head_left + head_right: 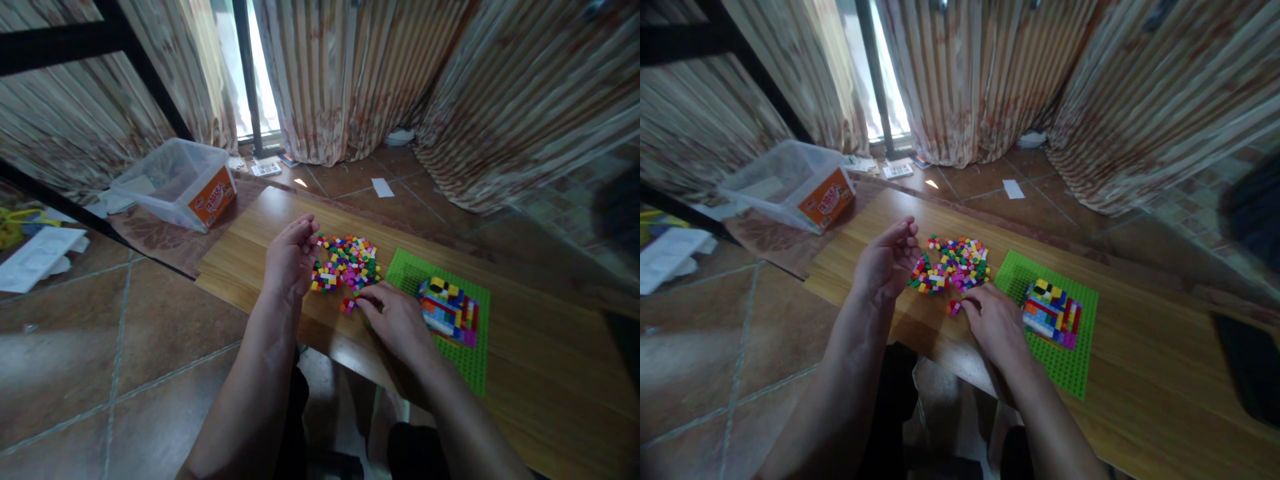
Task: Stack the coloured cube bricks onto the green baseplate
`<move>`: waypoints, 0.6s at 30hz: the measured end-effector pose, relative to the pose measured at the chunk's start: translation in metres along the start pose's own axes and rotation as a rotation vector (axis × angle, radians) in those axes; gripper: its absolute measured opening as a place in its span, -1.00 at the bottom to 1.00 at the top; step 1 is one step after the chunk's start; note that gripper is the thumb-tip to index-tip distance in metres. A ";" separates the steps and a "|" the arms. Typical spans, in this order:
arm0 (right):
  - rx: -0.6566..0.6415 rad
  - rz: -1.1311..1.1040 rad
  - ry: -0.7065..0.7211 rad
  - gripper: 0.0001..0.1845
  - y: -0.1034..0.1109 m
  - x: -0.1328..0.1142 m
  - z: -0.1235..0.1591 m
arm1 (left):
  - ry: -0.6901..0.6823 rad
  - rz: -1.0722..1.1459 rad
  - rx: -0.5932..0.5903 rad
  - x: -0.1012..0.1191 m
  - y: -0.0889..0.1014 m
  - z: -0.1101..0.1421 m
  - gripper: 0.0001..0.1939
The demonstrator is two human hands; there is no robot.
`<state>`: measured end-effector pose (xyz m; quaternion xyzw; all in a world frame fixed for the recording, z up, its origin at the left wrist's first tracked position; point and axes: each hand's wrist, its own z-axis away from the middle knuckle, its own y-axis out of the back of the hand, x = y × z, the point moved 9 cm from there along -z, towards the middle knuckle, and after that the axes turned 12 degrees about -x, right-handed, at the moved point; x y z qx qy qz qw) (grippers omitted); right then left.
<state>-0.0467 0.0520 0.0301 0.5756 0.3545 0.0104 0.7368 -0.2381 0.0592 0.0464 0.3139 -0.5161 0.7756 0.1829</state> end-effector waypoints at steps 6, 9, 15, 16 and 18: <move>0.039 0.005 -0.040 -0.82 -0.005 -0.006 -0.007 | 0.009 -0.032 -0.064 -0.002 -0.004 0.000 -0.85; 0.033 -0.057 -0.010 -0.81 -0.007 -0.009 -0.011 | 0.015 -0.039 -0.075 -0.003 -0.006 0.000 -0.85; 0.071 -0.108 -0.045 -0.81 -0.001 0.008 -0.010 | 0.033 -0.043 -0.099 -0.007 -0.008 0.000 -0.86; 0.085 -0.104 -0.052 -0.80 0.001 0.011 -0.010 | 0.034 -0.043 -0.105 -0.007 -0.009 0.000 -0.86; 0.114 -0.100 -0.045 -0.78 0.005 0.012 -0.008 | 0.037 -0.041 -0.110 -0.008 -0.009 0.000 -0.86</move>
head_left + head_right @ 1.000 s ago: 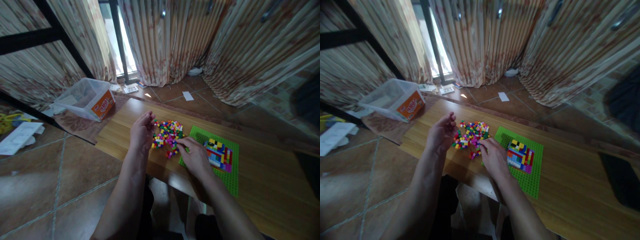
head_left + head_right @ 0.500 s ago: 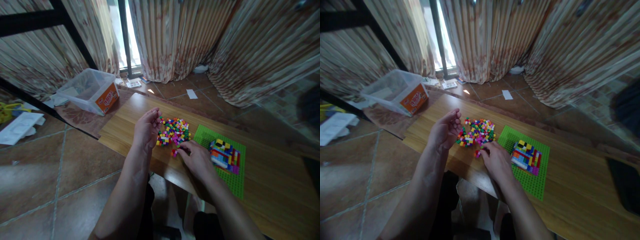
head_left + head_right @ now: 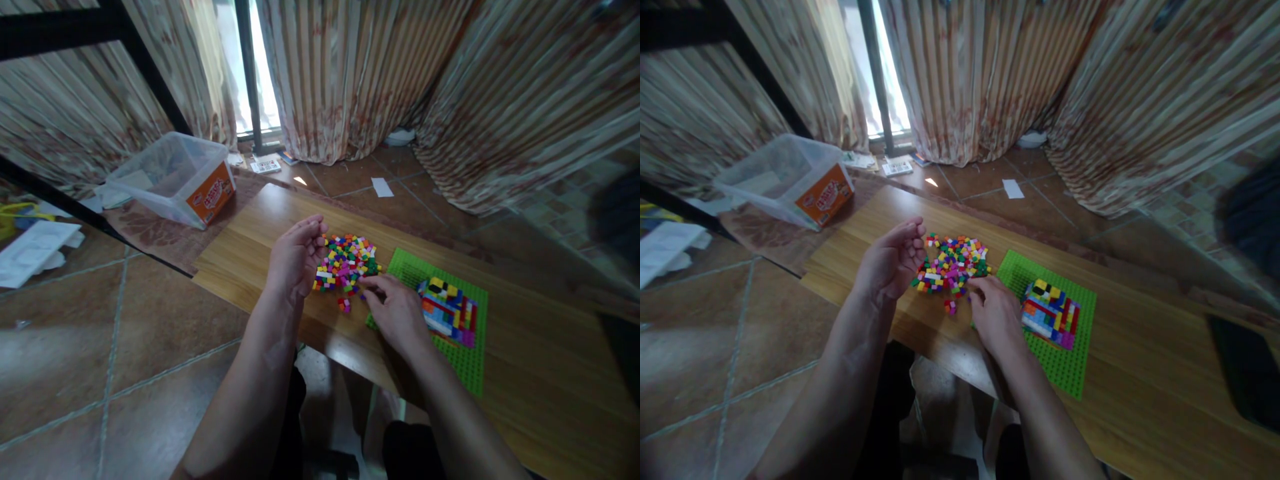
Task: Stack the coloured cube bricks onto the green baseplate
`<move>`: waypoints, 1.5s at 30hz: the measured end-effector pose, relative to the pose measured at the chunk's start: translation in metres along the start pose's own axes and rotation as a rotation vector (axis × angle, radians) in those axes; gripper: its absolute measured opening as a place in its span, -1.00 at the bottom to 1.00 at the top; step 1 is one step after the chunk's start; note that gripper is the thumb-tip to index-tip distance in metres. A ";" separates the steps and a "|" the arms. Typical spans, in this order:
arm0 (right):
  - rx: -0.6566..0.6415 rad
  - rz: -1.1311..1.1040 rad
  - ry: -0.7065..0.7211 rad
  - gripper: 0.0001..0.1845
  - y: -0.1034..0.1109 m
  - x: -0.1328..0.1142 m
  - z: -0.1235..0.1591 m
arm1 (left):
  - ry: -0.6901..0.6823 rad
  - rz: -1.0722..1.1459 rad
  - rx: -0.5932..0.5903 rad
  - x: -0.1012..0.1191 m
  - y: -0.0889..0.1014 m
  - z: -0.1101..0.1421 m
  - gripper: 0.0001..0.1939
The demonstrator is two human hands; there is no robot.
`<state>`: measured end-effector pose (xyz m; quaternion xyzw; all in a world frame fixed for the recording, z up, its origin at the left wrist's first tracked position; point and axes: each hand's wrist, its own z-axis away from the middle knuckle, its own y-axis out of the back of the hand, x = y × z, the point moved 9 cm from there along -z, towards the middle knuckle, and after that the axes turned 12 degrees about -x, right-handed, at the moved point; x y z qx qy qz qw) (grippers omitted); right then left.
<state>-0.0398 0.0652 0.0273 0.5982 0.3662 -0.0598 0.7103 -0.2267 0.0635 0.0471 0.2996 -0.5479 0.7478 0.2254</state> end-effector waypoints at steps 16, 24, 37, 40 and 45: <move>0.076 0.295 -0.057 -0.78 -0.013 -0.023 -0.003 | 0.015 0.025 -0.034 -0.004 -0.006 0.000 -0.88; 0.077 0.380 -0.061 -0.80 -0.015 -0.022 -0.002 | 0.023 0.007 -0.045 -0.009 -0.008 0.000 -0.89; 0.239 0.164 0.077 -0.83 0.029 -0.025 0.006 | -0.056 -0.774 -0.229 -0.023 -0.030 -0.001 -0.91; 0.262 0.093 0.085 -0.84 0.037 -0.025 0.010 | 0.018 -0.887 -0.399 -0.044 -0.041 0.000 -0.85; 0.251 -0.228 0.019 -0.85 0.037 -0.008 0.010 | 0.065 -0.861 -0.440 -0.056 -0.045 0.002 -0.92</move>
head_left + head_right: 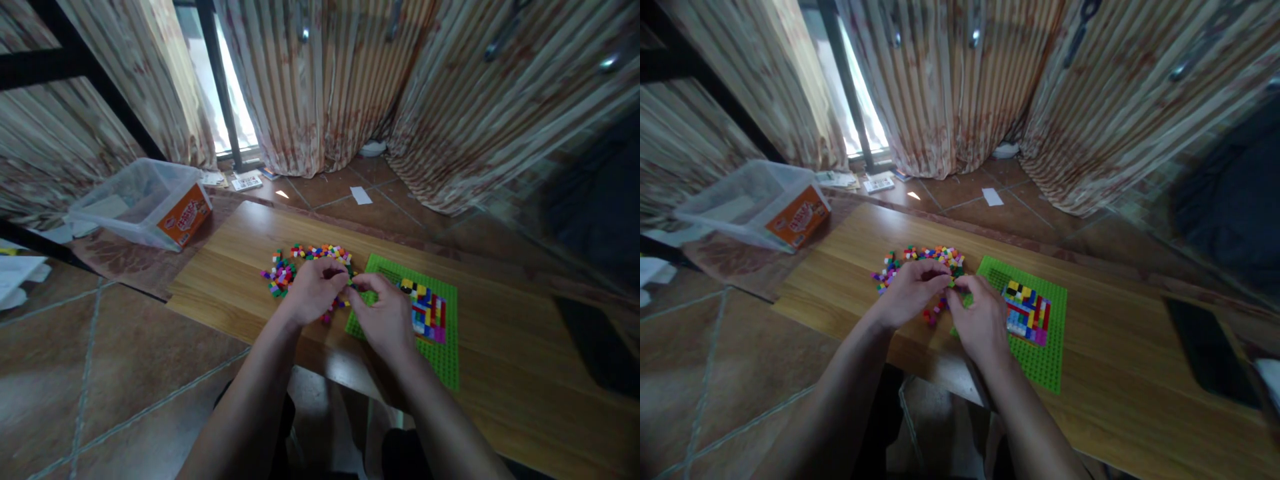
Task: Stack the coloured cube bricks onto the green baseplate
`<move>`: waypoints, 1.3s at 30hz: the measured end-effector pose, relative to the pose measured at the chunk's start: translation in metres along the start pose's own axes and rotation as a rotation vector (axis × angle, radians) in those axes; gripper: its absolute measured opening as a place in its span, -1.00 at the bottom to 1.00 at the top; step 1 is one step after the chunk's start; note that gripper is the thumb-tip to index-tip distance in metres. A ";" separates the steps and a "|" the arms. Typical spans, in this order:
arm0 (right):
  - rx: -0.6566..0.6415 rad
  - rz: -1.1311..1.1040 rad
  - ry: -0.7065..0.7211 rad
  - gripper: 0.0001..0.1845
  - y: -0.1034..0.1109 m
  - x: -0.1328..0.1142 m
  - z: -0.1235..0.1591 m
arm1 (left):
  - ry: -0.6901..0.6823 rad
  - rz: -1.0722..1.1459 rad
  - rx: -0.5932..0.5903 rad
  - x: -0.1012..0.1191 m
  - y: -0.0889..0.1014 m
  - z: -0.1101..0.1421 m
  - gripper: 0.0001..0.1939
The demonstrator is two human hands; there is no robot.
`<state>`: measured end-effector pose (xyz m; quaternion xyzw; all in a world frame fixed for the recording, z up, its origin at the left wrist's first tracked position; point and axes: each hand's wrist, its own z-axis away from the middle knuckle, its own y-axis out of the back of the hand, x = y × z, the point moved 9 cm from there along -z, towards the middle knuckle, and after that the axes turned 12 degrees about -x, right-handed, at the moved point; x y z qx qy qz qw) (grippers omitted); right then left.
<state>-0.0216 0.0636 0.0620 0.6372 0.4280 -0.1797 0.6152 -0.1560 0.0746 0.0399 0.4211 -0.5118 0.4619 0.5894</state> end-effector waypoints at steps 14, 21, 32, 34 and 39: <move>-0.090 -0.603 -0.086 -0.84 -0.007 0.018 -0.003 | 0.117 0.447 -0.029 -0.003 -0.010 0.004 -0.91; -0.027 -0.607 -0.072 -0.71 0.016 0.024 -0.002 | 0.038 0.022 0.079 0.004 0.008 0.003 -0.92; 0.235 -0.184 -0.218 -0.73 0.134 0.092 0.024 | 0.219 -0.902 -0.013 -0.003 -0.004 0.002 -0.72; 0.170 -0.140 -0.202 -0.74 0.129 0.095 0.026 | 0.225 -0.936 -0.019 -0.003 -0.005 0.001 -0.73; 0.066 -0.122 -0.102 -0.83 0.104 0.094 0.021 | 0.215 -0.960 -0.035 -0.003 -0.007 -0.001 -0.77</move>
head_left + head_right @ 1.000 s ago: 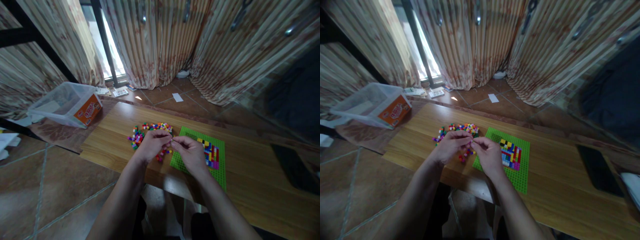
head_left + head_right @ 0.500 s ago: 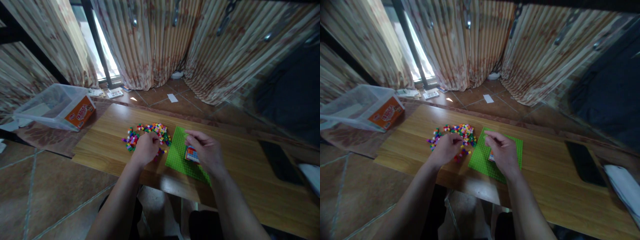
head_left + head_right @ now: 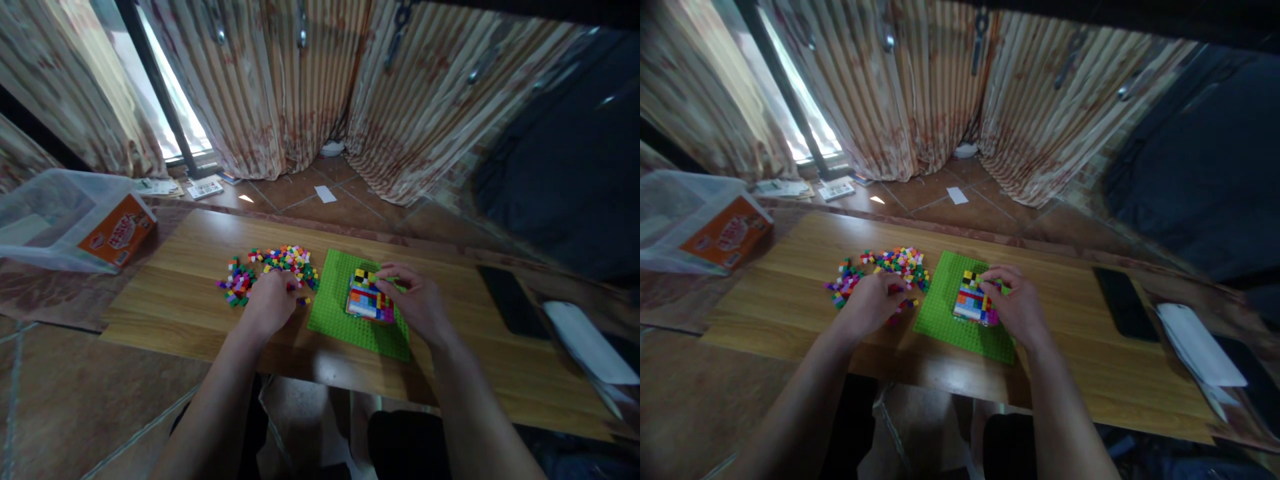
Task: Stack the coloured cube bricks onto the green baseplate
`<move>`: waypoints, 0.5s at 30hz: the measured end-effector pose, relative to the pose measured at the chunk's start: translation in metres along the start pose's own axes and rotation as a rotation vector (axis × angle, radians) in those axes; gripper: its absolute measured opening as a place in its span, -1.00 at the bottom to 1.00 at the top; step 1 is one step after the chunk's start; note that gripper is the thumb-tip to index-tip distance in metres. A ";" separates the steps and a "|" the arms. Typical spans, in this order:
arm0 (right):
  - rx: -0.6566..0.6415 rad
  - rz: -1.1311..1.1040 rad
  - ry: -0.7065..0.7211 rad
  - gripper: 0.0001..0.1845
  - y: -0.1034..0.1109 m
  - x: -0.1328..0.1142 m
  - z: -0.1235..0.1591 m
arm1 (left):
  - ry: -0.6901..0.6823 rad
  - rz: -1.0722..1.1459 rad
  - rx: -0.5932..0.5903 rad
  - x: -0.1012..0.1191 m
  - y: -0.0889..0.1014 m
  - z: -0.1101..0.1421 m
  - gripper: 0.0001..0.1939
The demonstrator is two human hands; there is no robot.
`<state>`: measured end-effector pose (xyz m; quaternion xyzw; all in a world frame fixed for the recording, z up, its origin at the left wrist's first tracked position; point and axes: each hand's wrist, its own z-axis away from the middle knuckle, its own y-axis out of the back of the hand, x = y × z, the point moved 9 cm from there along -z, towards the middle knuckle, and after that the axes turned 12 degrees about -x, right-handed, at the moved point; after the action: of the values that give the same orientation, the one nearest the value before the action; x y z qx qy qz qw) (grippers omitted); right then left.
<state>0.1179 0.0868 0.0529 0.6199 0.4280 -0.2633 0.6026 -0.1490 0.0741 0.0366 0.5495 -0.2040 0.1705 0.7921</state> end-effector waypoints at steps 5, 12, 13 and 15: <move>0.016 0.018 -0.021 -0.85 -0.005 0.010 0.000 | -0.055 -0.006 0.012 0.004 0.001 -0.001 -0.80; 0.029 0.043 -0.029 -0.88 -0.006 0.007 0.001 | -0.050 0.014 -0.002 0.006 0.000 -0.001 -0.85; 0.037 0.026 -0.040 -0.89 -0.007 0.008 0.000 | -0.049 0.015 -0.007 0.006 -0.001 -0.001 -0.85; 0.054 -0.037 -0.080 -0.90 -0.008 0.013 -0.001 | -0.051 0.020 -0.012 0.005 -0.001 -0.002 -0.86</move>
<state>0.1177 0.0895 0.0381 0.6170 0.4078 -0.3104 0.5972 -0.1437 0.0757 0.0374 0.5466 -0.2307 0.1632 0.7883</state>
